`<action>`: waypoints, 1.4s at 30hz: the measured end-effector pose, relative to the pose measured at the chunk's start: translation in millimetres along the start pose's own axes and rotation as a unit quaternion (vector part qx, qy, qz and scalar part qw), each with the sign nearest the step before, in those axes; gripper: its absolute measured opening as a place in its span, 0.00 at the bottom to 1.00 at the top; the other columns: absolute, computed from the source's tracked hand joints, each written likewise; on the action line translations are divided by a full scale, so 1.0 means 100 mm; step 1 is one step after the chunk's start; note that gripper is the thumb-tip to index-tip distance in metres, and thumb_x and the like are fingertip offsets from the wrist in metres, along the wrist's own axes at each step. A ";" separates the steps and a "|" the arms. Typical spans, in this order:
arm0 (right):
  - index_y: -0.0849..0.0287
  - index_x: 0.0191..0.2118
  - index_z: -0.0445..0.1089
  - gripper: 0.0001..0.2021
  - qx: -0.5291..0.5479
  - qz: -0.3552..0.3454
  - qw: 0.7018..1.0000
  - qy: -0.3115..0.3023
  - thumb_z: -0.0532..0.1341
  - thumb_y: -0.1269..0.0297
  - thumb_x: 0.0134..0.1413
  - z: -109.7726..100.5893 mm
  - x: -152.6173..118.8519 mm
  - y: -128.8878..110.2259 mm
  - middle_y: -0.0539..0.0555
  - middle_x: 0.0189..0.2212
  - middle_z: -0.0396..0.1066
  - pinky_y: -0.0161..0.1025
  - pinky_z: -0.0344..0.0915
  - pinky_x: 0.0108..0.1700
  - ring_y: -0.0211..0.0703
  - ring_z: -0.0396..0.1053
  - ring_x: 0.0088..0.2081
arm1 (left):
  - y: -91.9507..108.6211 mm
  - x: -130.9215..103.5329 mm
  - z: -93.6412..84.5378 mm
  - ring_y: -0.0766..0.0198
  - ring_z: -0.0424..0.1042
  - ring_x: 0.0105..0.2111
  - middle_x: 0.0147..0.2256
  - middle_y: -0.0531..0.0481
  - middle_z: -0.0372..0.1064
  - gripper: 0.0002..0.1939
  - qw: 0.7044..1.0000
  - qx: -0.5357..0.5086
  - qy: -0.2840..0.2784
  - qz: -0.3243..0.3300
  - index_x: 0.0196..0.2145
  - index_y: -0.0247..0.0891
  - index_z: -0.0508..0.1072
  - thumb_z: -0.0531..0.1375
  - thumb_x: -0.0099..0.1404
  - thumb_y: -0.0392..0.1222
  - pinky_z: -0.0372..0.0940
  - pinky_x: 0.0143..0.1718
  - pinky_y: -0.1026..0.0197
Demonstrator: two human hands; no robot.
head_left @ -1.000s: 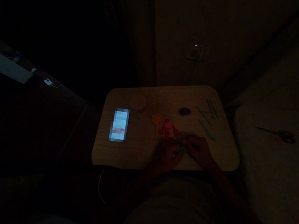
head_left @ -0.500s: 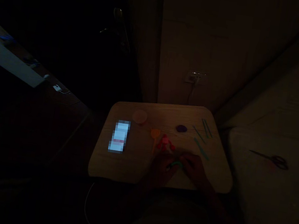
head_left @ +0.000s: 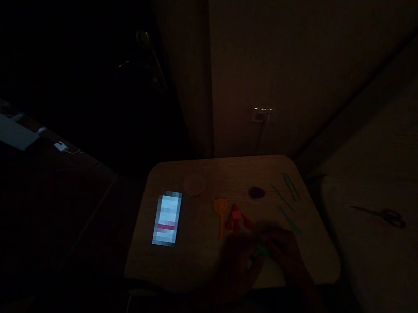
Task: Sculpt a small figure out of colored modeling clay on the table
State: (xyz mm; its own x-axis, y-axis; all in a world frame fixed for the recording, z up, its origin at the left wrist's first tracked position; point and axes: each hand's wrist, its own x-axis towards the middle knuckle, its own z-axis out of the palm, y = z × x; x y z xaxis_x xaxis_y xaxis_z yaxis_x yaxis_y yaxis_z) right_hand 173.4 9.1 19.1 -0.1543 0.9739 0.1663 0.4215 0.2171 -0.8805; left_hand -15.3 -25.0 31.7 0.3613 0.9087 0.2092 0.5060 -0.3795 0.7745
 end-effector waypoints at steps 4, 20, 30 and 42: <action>0.58 0.18 0.65 0.27 0.008 -0.007 1.000 0.001 0.60 0.49 0.66 0.01 0.01 -0.04 0.49 0.16 0.62 0.38 0.55 0.27 0.38 0.60 0.21 | -0.03 0.00 0.05 0.54 0.74 0.41 0.39 0.44 0.77 0.10 1.000 -0.011 0.006 -0.026 0.39 0.40 0.78 0.58 0.72 0.45 0.72 0.48 0.47; 0.56 0.27 0.71 0.21 0.056 -0.032 0.992 -0.113 0.53 0.54 0.70 -0.01 -0.12 0.00 0.52 0.23 0.73 0.38 0.62 0.30 0.42 0.68 0.25 | -0.18 -0.16 0.15 0.52 0.74 0.49 0.48 0.41 0.78 0.15 0.987 -0.005 0.054 -0.148 0.48 0.40 0.79 0.60 0.70 0.49 0.69 0.57 0.49; 0.54 0.37 0.77 0.23 0.033 -0.015 0.994 -0.099 0.52 0.47 0.71 0.01 -0.27 0.15 0.59 0.33 0.79 0.49 0.71 0.39 0.50 0.73 0.33 | -0.02 -0.03 0.07 0.57 0.72 0.38 0.35 0.45 0.76 0.19 0.987 0.010 0.051 -0.152 0.33 0.38 0.77 0.58 0.71 0.55 0.69 0.45 0.56; 0.55 0.23 0.64 0.24 0.079 -0.003 0.993 -0.090 0.54 0.48 0.70 -0.04 -0.06 -0.05 0.50 0.20 0.66 0.38 0.56 0.27 0.40 0.61 0.23 | -0.07 -0.04 0.06 0.53 0.76 0.45 0.43 0.42 0.80 0.16 0.991 -0.060 0.047 -0.113 0.43 0.39 0.80 0.58 0.72 0.52 0.70 0.52 0.51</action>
State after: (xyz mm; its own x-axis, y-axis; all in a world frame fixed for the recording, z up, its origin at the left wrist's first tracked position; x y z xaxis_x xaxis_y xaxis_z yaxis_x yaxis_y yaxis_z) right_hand 175.6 2.8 23.8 -0.3190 0.9423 0.1015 0.2768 0.1951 -0.9409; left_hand -15.3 -26.6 21.7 0.1728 0.9822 0.0732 0.4672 -0.1472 0.8718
